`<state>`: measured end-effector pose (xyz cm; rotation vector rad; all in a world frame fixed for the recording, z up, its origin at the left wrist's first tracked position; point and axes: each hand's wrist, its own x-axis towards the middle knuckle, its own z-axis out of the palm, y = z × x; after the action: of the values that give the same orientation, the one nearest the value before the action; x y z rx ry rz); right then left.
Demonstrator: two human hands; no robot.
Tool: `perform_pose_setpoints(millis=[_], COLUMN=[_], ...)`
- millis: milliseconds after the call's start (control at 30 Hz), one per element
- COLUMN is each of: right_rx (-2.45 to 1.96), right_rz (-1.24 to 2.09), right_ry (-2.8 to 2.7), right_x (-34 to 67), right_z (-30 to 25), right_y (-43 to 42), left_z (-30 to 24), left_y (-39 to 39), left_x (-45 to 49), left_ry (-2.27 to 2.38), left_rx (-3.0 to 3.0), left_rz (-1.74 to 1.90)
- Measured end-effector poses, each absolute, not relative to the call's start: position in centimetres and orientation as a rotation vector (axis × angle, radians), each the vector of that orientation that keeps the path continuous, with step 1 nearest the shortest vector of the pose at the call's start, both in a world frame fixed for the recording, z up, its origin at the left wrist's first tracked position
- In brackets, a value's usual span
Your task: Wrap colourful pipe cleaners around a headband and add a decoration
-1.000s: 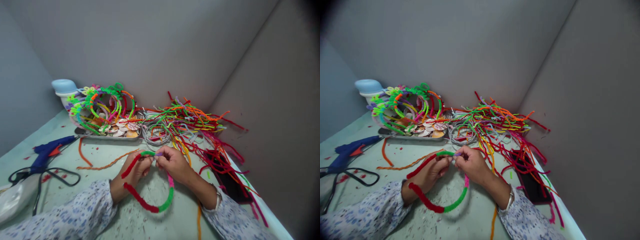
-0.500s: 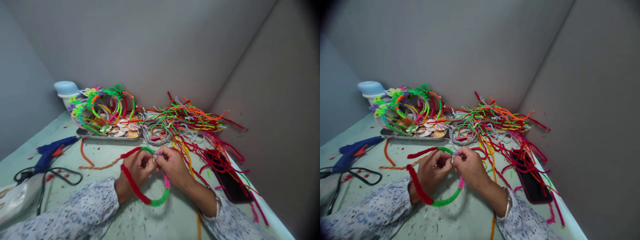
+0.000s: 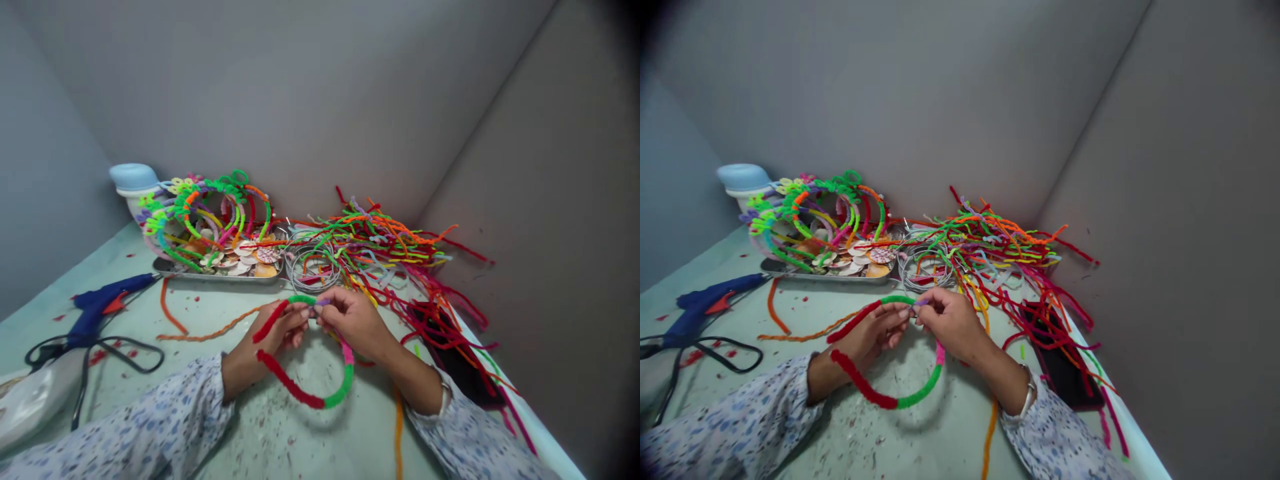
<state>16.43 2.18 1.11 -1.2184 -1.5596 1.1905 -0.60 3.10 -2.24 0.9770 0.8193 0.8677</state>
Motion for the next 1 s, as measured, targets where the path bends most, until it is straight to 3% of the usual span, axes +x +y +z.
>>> perform_pose_setpoints(millis=[267, 1000], right_rx=[-1.23, -1.258], right_rz=[1.171, 1.0], right_ry=[-1.724, -1.945], right_x=[16.9, 17.3], right_z=[1.2, 1.9], right_y=[2.0, 1.9], left_z=[0.3, -0.4], left_y=[2.9, 3.8], left_x=[-0.8, -1.8], left_ry=[0.811, 0.839], left_rx=[0.843, 0.625], left_rz=[0.694, 0.602])
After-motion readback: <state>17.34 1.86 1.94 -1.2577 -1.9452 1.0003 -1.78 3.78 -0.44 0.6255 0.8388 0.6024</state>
